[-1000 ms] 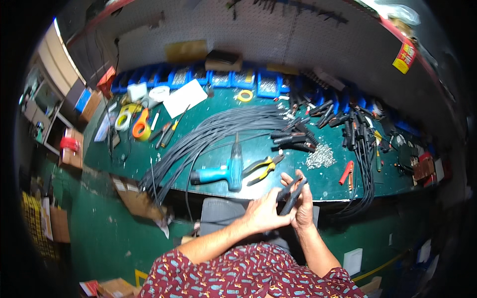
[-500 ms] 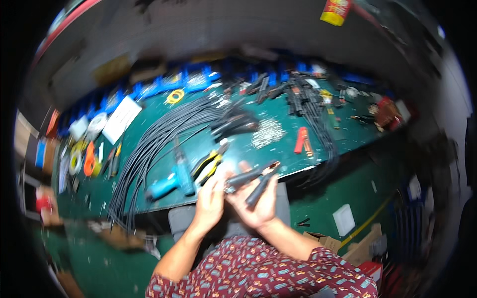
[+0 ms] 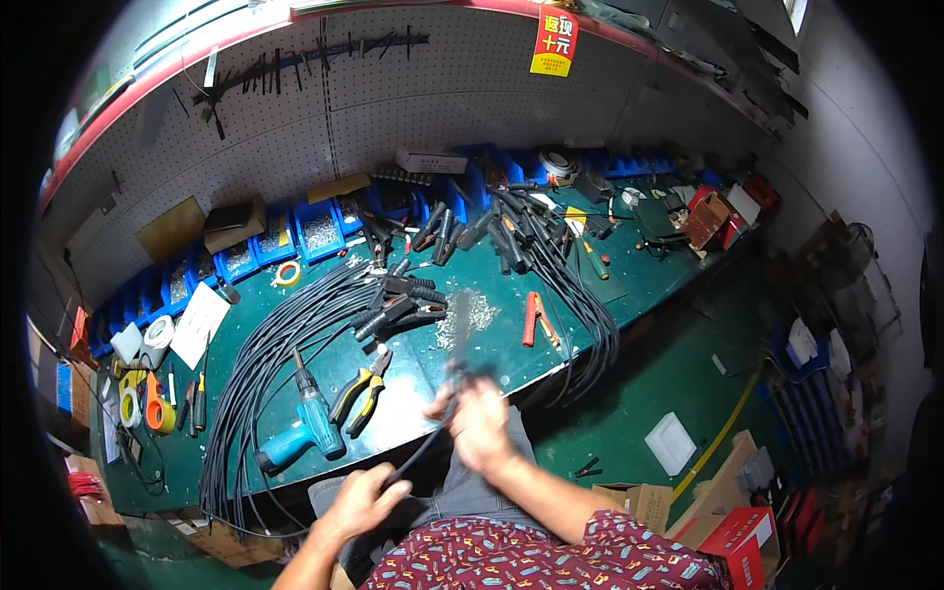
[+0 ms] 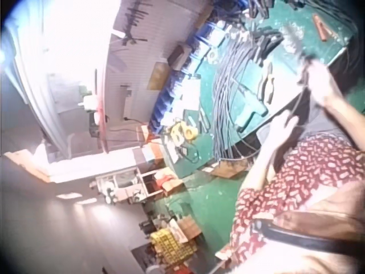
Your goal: The person assembles black cables by stripping ends with pliers, inserting metal connectors, and crimping them using a power drill. They repeat this process for multiple cables, placing finished units on the workbench.
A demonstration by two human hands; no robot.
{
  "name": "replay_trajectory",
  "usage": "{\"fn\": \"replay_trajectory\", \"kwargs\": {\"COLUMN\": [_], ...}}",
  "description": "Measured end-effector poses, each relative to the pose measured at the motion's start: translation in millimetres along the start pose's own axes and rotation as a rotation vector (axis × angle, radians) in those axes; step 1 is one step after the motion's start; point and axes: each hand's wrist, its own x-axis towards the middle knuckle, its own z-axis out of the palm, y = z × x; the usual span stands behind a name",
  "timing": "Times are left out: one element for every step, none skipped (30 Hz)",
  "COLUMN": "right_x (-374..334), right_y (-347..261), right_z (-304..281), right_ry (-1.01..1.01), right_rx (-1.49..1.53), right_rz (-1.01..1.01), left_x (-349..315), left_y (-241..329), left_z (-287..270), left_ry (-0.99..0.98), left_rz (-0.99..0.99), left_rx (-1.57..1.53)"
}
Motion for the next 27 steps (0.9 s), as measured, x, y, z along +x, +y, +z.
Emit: {"fn": "replay_trajectory", "kwargs": {"right_x": [16.6, 34.5, 53.9, 74.7, 93.8, 108.6, 122.4, 135.8, 151.5, 167.9, 183.9, 203.5, 219.9, 235.0, 250.2, 260.8, 276.5, 293.5, 311.8, 330.3, 347.6, 364.6, 384.0, 400.6, 406.8, 403.8, 394.9], "right_y": [-32.9, -61.2, -91.1, -119.0, -133.5, -155.7, -174.9, -192.2, -209.6, -226.3, -245.4, -265.3, -287.3, -307.7, -326.0, -343.1, -351.7, -355.3, -352.0, -344.6, -336.4, -326.3, -314.1, -307.5, -310.6, -307.4, -266.0], "right_z": [7.0, -12.9, -35.7, -59.0, -89.3, -96.6, -112.6, -128.6, -135.2, -142.8, -155.4, -166.5, -173.3, -173.2, -172.9, -176.9, -175.3, -170.5, -165.0, -159.0, -150.5, -158.8, -181.2, -208.5, -251.6, -288.4, -299.7], "right_ry": [0.111, 0.173, 0.216, 0.299, 0.310, 0.378, 0.390, 0.398, 0.424, 0.449, 0.485, 0.509, 0.496, 0.463, 0.478, 0.507, 0.512, 0.513, 0.547, 0.576, 0.519, 0.449, 0.394, 0.350, 0.298, 0.236, 0.210], "right_rx": [0.132, 0.074, 0.002, 0.040, -0.168, -0.209, -0.302, -0.400, -0.497, -0.594, -0.824, -1.048, -1.260, -1.463, -1.443, -1.423, -1.440, -1.457, -1.490, -1.526, -1.533, -1.535, -1.541, -1.555, -1.614, -1.663, -1.729], "right_rz": [0.001, -0.003, -0.019, -0.040, -0.273, -0.301, -0.341, -0.374, -0.463, -0.550, -0.686, -0.831, -1.067, -1.311, -1.194, -1.066, -1.012, -0.961, -0.934, -0.908, -0.800, -0.795, -0.797, -0.802, -0.676, -0.544, -0.477], "left_x": [-21.1, -47.1, -74.7, -95.5, -107.2, -118.7, -118.1, -110.7, -102.7, -95.0, -87.7, -76.7, -63.0, -48.6, -28.8, -4.8, 14.4, 34.7, 54.7, 76.9, 93.8, 109.5, 126.8, 140.0, 147.0, 148.1, 147.0], "left_y": [-27.8, -55.4, -82.3, -98.5, -97.9, -95.3, -88.4, -79.1, -75.8, -72.7, -62.2, -47.1, -31.5, -13.3, 7.3, 29.2, 39.8, 52.5, 69.1, 80.2, 89.9, 98.2, 100.7, 102.2, 105.3, 113.0, 98.3], "left_z": [-4.2, -7.5, -14.7, -21.9, -28.8, -32.9, -33.8, -33.7, -33.7, -34.1, -34.1, -33.3, -29.3, -21.3, -13.5, -5.1, 11.4, 30.5, 48.0, 65.3, 78.6, 91.9, 107.5, 120.5, 127.1, 118.6, 124.2], "left_ry": [0.025, 0.038, 0.059, 0.084, 0.094, 0.108, 0.125, 0.141, 0.132, 0.121, 0.105, 0.097, 0.083, 0.075, -0.004, -0.096, -0.145, -0.156, -0.134, -0.197, -0.172, -0.157, -0.155, -0.161, -0.212, -0.370, -0.329], "left_rz": [-0.044, -0.087, -0.138, -0.183, -0.258, -0.344, -0.277, -0.225, -0.214, -0.205, -0.195, -0.184, -0.122, -0.062, 0.010, 0.082, 0.191, 0.298, 0.339, 0.289, 0.311, 0.340, 0.335, 0.342, 0.375, 0.355, 0.365], "left_rx": [0.116, 0.234, 0.312, 0.388, 0.334, 0.277, 0.347, 0.306, 0.313, 0.320, 0.300, 0.283, 0.241, 0.195, 0.129, 0.069, 0.077, 0.030, -0.002, -0.005, -0.045, -0.078, -0.085, -0.095, -0.020, 0.106, 0.127]}}
